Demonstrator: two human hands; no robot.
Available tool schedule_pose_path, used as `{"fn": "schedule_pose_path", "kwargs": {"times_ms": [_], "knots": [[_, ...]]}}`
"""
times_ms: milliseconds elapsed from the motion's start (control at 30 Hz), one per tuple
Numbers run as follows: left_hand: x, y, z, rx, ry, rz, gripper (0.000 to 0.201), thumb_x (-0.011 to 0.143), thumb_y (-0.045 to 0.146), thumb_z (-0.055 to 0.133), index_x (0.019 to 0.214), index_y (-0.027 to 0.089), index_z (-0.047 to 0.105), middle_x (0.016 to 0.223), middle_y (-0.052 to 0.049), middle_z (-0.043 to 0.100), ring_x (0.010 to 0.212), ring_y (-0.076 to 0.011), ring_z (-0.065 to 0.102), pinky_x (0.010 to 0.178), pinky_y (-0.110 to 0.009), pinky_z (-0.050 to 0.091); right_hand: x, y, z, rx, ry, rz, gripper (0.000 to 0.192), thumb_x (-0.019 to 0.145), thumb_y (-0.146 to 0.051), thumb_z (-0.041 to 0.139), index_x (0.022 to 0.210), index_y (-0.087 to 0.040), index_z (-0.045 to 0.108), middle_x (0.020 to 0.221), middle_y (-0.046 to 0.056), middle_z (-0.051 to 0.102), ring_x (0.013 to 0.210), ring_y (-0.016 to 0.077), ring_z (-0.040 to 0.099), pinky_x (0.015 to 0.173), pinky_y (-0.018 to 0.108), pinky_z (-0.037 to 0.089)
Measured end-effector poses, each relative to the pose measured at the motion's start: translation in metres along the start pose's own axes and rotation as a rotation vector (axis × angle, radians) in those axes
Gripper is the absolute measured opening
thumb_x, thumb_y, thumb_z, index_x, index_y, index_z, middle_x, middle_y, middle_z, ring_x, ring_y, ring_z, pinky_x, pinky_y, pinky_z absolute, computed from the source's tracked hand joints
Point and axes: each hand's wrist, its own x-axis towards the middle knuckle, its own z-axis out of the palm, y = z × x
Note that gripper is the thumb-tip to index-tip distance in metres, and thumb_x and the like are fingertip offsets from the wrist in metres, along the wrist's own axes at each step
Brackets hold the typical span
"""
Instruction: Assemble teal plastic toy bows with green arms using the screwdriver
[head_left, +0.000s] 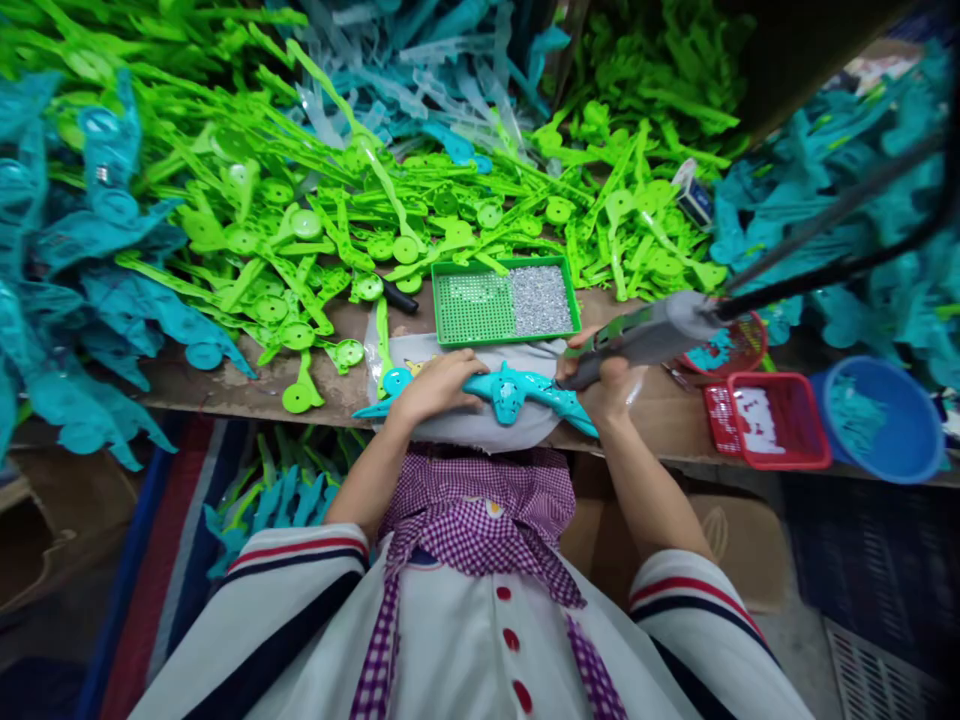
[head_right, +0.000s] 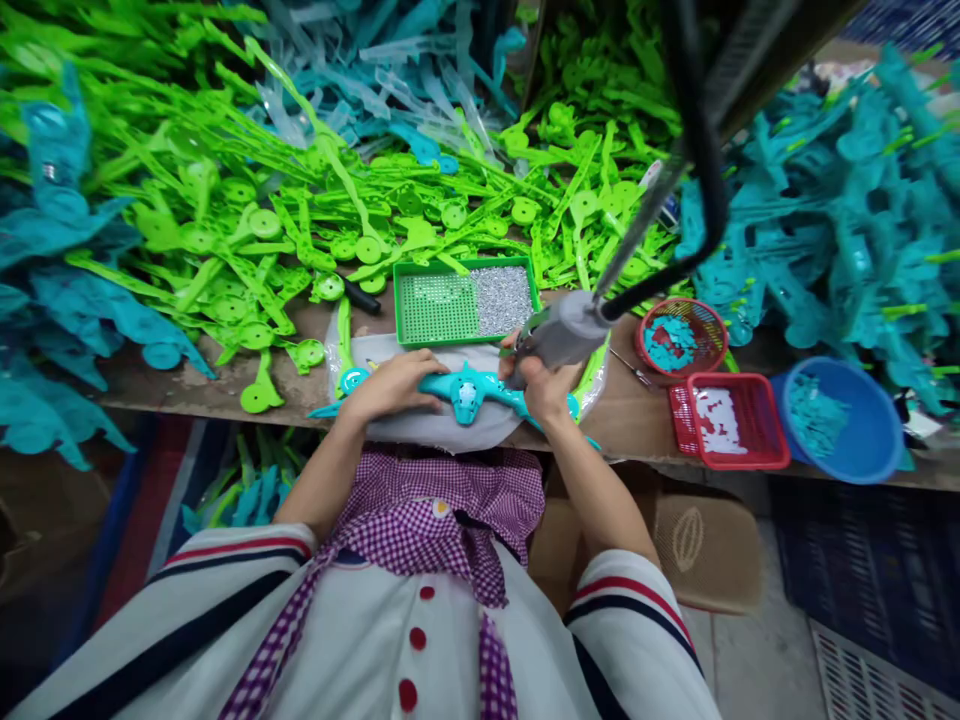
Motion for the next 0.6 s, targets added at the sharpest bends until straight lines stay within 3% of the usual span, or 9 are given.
{"fn": "schedule_pose_path", "kwargs": {"times_ms": [133,600], "knots": [[-0.007,-0.003,0.014,-0.023,0.078,-0.036,0.040,0.083,0.030,0.076,0.121,0.022,0.067,0.120,-0.008,0.064,0.110,-0.0265,0.061,0.095,-0.039,0.048,0.005,0.008,0.001,0.006,0.013,-0.016,0.071,0.050,-0.089,0.069,0.073,-0.022,0.064,0.043,-0.004,0.051,0.036,0.0143,0.051,0.035,0.027,0.041],[-0.006,-0.004,0.020,0.005,0.134,-0.043,0.041,0.082,0.033,0.078,0.120,0.022,0.069,0.118,-0.008,0.065,0.109,-0.0266,0.061,0.094,-0.039,0.049,0.007,0.023,0.002,0.061,-0.071,-0.053,0.056,0.062,-0.075,0.075,0.067,-0.022,0.058,0.044,-0.007,0.049,0.035,0.0093,0.048,0.035,0.023,0.039]]}}
